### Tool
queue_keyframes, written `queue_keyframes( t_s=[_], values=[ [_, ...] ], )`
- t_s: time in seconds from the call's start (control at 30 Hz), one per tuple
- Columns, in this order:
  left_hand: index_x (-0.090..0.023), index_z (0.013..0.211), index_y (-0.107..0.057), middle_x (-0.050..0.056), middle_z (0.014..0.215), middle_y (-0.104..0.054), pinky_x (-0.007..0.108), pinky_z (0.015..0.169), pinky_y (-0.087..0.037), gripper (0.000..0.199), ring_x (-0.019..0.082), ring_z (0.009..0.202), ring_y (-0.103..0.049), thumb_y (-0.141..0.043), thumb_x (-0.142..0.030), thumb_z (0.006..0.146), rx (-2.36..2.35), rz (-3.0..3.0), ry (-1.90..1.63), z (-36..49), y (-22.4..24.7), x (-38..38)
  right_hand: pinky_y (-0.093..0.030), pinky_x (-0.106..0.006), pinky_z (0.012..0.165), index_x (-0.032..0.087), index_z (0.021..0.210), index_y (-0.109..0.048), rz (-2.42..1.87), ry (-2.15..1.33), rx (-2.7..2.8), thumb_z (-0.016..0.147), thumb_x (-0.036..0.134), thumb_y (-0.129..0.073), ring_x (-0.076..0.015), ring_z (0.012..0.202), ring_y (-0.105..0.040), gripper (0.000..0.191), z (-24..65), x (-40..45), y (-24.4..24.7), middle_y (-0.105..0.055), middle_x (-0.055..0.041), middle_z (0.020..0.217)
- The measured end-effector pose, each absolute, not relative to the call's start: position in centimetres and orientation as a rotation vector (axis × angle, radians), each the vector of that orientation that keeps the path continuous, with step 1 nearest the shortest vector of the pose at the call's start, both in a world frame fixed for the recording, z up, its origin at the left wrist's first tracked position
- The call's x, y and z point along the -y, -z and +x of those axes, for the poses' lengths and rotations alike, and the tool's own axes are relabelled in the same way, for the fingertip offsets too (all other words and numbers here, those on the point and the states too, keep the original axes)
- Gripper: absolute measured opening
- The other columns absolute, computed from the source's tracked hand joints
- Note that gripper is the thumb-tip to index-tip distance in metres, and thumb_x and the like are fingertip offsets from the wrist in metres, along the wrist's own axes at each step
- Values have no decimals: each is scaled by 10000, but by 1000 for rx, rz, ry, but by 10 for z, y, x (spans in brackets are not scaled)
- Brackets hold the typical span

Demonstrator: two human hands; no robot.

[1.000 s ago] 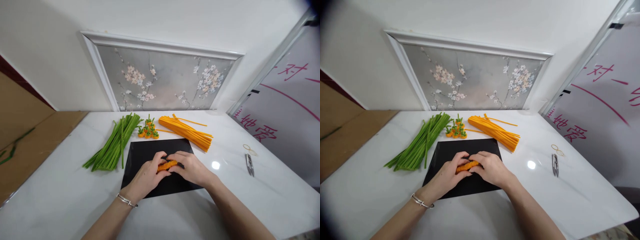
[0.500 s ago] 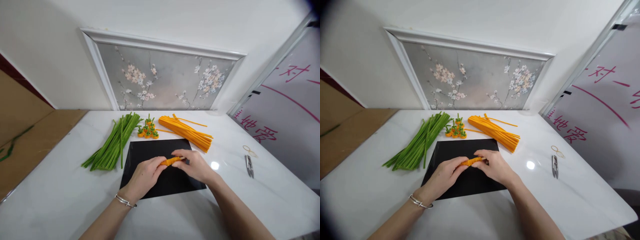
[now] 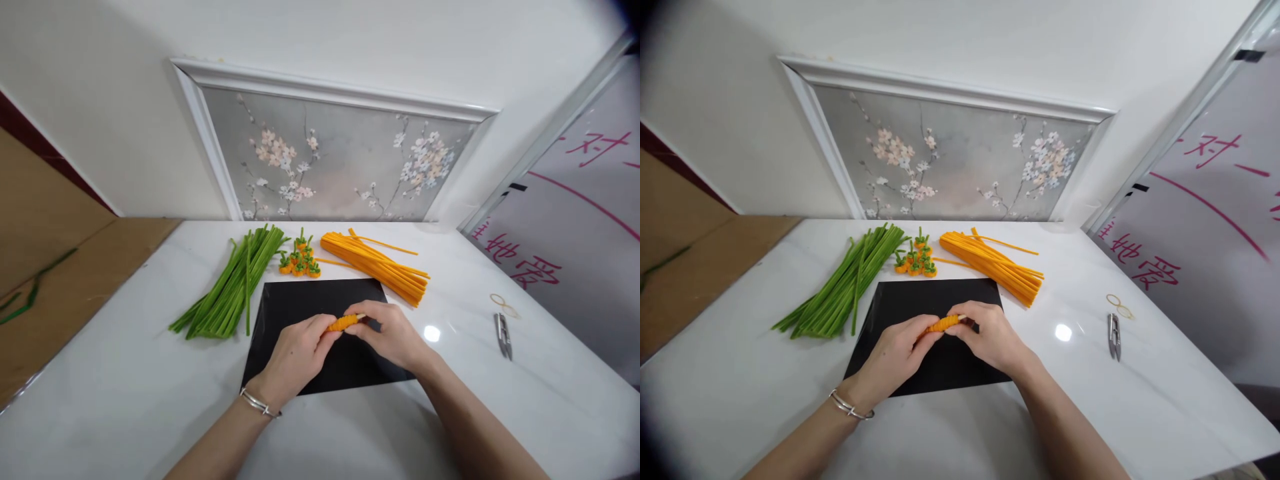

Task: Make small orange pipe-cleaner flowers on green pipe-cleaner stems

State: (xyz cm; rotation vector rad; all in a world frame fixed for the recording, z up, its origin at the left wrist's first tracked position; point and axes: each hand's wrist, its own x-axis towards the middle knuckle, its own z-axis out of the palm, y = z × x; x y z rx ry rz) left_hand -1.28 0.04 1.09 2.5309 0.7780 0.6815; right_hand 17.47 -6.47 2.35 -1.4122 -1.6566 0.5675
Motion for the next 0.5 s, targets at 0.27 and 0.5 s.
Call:
queue_keyframes(
  t_s=[0.27,0.5],
  values=[
    [-215,1124,-529,47,1050,-668,297,787,-504,226,180,899,-653,-442,-159,924,-748,2464,-710,-13,-10,1,-497,-226,629,228,967,-635,-1473,-599,1663,804,233,-674,-130,671,-627,167,179,65,-26,-686,21,787],
    [-217,1111,-506,36,971,-659,289,666,-451,217,192,779,-634,-506,-291,907,-784,2461,-521,-7,-13,6,-472,-236,654,214,829,-623,-1422,-488,1765,896,170,-525,-131,677,-620,126,175,64,-26,-660,9,742]
  ],
)
